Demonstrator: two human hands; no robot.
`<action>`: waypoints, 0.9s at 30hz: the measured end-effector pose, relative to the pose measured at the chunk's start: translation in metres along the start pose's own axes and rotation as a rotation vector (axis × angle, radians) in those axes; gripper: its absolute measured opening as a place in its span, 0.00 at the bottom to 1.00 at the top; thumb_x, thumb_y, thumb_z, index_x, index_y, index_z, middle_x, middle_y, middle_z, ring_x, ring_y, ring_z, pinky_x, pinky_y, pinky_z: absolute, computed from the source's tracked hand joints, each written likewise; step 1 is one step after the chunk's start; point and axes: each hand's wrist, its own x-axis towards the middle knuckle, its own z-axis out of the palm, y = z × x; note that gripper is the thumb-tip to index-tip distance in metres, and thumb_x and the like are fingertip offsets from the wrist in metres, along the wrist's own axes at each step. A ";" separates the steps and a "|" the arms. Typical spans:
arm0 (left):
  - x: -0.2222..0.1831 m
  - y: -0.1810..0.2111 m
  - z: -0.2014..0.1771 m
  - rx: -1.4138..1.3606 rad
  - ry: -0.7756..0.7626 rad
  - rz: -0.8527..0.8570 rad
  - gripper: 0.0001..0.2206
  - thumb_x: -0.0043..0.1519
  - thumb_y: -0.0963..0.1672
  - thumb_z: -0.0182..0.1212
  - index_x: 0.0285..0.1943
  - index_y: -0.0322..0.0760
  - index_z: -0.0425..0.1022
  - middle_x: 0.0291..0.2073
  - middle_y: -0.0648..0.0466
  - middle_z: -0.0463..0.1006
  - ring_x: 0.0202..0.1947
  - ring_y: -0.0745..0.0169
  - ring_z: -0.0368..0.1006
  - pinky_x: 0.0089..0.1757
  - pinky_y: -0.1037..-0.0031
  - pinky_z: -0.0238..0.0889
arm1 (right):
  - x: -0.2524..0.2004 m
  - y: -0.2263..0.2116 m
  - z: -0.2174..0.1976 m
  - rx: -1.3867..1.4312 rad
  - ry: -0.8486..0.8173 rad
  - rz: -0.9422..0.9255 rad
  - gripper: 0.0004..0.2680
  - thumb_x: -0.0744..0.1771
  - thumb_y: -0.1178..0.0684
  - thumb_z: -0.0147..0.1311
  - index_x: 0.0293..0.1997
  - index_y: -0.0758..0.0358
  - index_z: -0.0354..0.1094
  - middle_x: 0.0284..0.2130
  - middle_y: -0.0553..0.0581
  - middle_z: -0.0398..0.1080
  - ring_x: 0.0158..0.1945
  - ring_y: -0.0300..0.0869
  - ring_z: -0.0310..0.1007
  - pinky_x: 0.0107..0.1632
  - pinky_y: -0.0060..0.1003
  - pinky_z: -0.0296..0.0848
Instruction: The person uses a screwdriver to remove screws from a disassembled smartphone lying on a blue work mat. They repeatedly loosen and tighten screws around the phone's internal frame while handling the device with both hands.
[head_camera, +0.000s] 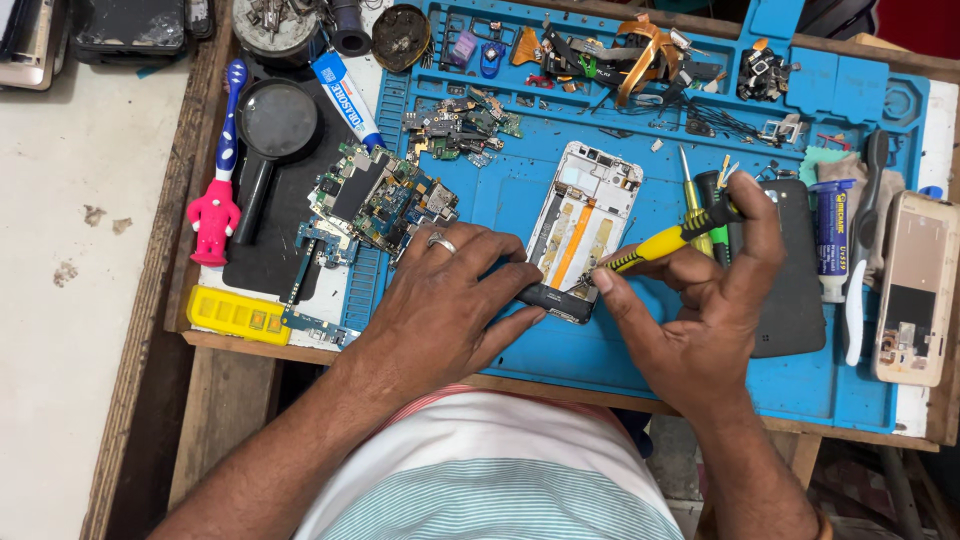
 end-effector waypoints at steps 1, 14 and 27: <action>0.000 0.000 0.000 0.002 0.001 0.002 0.15 0.61 0.50 0.68 0.50 0.39 0.80 0.49 0.51 0.74 0.54 0.52 0.69 0.54 0.55 0.58 | 0.000 0.000 0.000 -0.004 -0.008 -0.003 0.36 0.69 0.67 0.62 0.78 0.59 0.28 0.62 0.67 0.65 0.56 0.46 0.79 0.58 0.38 0.83; -0.002 -0.001 0.000 -0.013 0.003 -0.001 0.17 0.60 0.50 0.69 0.52 0.38 0.80 0.49 0.51 0.74 0.55 0.53 0.69 0.55 0.55 0.57 | 0.002 -0.001 0.013 -0.154 -0.005 -0.052 0.39 0.66 0.66 0.66 0.78 0.58 0.30 0.70 0.68 0.49 0.53 0.45 0.80 0.57 0.38 0.80; -0.003 -0.003 0.002 -0.019 0.013 -0.004 0.16 0.59 0.50 0.70 0.51 0.38 0.80 0.49 0.51 0.74 0.56 0.51 0.69 0.55 0.55 0.58 | 0.002 -0.002 0.012 -0.169 -0.004 -0.069 0.37 0.66 0.67 0.65 0.77 0.61 0.30 0.71 0.69 0.46 0.55 0.50 0.79 0.56 0.38 0.83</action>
